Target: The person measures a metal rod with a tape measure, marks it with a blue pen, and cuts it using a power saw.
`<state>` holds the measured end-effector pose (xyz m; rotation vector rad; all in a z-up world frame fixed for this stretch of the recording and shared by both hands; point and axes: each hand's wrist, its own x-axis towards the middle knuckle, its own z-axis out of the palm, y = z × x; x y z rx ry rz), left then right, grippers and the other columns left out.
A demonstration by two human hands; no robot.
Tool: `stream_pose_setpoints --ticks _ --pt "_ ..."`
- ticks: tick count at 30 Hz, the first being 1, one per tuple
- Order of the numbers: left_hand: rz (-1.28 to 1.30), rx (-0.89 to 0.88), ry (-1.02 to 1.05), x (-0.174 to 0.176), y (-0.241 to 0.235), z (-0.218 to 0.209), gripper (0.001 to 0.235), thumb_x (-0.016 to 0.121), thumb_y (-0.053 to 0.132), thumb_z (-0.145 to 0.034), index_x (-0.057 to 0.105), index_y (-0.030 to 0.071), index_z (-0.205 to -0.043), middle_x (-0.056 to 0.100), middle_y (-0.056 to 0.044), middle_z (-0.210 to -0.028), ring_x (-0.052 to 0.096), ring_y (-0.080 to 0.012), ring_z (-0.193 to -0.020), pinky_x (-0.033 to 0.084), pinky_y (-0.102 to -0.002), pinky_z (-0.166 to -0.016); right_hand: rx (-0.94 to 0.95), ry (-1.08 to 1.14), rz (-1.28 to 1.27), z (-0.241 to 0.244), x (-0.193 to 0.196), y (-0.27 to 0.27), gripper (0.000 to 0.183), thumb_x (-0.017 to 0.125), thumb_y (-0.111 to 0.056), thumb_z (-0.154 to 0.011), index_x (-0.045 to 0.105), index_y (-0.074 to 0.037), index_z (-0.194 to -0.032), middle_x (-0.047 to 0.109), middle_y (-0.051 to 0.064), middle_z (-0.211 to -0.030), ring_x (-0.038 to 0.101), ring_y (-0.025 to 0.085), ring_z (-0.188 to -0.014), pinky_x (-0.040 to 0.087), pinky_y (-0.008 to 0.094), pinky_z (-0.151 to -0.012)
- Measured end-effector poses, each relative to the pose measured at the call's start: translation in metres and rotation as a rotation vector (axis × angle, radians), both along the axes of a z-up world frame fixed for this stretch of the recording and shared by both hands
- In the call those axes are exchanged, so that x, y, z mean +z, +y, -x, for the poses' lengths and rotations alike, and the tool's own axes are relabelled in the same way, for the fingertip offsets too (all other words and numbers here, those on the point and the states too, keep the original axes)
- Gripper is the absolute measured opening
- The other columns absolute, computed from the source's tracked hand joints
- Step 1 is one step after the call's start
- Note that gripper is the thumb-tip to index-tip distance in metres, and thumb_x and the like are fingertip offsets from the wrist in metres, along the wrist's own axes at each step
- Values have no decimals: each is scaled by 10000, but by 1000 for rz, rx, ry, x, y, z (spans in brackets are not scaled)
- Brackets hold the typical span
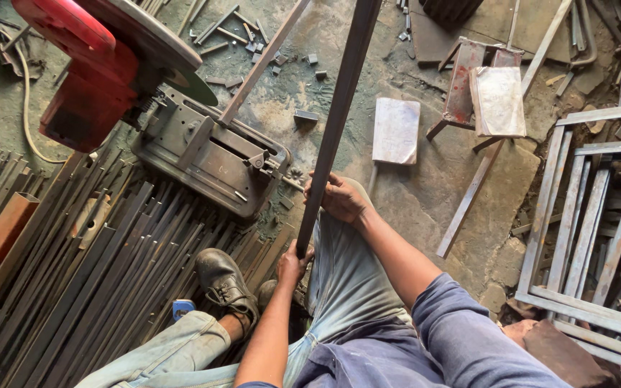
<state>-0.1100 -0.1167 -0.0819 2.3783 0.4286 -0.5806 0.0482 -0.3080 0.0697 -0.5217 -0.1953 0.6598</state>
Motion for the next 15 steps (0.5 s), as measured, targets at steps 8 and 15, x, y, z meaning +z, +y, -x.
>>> stream_pose_setpoints --ticks 8,15 --pt "6 12 -11 3 0 0 559 702 651 -833 586 284 -1238 737 -175 -1010 700 -425 -993 526 -553 -824 14 -16 -8 -1 -1 0 539 778 -245 -956 583 -80 -1431 678 146 -1207 635 279 -1169 507 452 -1070" --pt "-5 8 35 3 -1 -2 598 709 657 -829 564 270 -1261 734 -175 -1027 697 -415 -1008 529 -546 -837 8 -6 -9 -1 0 0 532 776 -242 -956 584 -77 -1424 678 151 -1205 630 280 -1174 503 453 -1074"
